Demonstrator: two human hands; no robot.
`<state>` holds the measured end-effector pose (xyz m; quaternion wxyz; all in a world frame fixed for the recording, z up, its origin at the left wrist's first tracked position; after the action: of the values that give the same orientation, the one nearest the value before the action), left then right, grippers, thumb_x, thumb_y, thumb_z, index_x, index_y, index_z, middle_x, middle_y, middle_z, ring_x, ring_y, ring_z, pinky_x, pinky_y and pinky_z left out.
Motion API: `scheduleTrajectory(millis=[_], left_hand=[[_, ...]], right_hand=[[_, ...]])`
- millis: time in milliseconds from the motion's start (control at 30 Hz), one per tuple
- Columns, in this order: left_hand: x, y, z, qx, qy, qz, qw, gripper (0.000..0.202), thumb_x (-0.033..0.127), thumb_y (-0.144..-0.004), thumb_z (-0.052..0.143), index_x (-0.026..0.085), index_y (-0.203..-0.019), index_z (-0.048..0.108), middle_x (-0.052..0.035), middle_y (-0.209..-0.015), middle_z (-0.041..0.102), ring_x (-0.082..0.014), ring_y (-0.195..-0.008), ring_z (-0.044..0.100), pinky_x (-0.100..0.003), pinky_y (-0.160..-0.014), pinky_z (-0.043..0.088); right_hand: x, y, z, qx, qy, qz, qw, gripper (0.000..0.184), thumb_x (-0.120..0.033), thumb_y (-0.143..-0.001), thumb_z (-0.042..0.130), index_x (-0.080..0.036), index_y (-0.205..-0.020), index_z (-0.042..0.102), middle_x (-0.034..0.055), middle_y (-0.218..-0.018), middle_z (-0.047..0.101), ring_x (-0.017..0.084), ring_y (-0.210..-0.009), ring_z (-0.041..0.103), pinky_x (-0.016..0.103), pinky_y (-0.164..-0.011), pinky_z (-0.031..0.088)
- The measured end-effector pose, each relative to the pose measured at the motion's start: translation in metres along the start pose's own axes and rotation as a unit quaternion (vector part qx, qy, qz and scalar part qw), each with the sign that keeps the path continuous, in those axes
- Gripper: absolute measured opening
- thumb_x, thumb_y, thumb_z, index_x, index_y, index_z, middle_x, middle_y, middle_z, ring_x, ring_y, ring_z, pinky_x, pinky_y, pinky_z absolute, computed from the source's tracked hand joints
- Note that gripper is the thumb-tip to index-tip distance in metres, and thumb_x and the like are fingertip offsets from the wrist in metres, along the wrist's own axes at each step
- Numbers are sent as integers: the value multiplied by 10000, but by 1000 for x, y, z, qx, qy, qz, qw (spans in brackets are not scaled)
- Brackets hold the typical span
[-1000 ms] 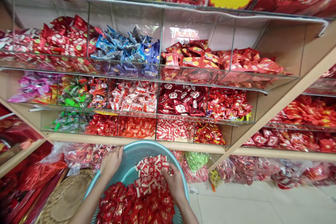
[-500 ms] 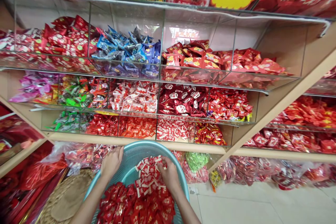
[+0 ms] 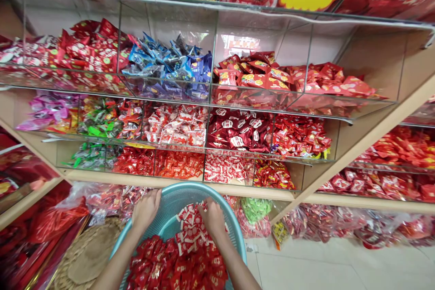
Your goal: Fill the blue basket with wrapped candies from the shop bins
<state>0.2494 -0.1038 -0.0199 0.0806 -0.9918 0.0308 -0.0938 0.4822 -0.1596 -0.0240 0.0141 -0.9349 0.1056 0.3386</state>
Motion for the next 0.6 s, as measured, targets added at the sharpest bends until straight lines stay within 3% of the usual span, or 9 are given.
scheduleTrajectory(millis=[400, 500, 600], left_hand=[[1, 0, -1, 1, 8, 0, 1000, 460, 387, -912, 166, 180, -975, 571, -88, -939, 666, -192, -817, 637, -288, -715, 439], [1, 0, -1, 0, 12, -3, 1000, 462, 385, -912, 165, 181, -997, 571, -86, -952, 665, -192, -824, 636, -286, -715, 440], [1, -1, 0, 1, 12, -4, 1000, 469, 384, -912, 159, 179, -998, 572, -86, -949, 664, -192, -823, 634, -283, -711, 440]], right_hand=[[11, -3, 3, 29, -16, -9, 999, 310, -378, -787, 486, -182, -1008, 580, 97, -866, 661, 253, -840, 606, 301, -694, 414], [15, -2, 0, 63, -87, -5, 994, 394, -445, -765, 502, -169, -1045, 536, 67, -775, 642, 226, -705, 606, 298, -628, 423], [18, 2, -6, 60, -247, 39, 966, 456, -519, -722, 535, -183, -1027, 481, 1, -667, 595, 163, -467, 535, 276, -466, 398]])
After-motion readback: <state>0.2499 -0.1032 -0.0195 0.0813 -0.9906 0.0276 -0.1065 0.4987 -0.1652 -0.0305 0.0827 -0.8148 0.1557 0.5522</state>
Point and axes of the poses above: each hand's wrist, its own y-axis away from the middle knuckle, its own z-axis out of the palm, x = y × z, the point moved 1 cm from there along -y, towards the middle knuckle
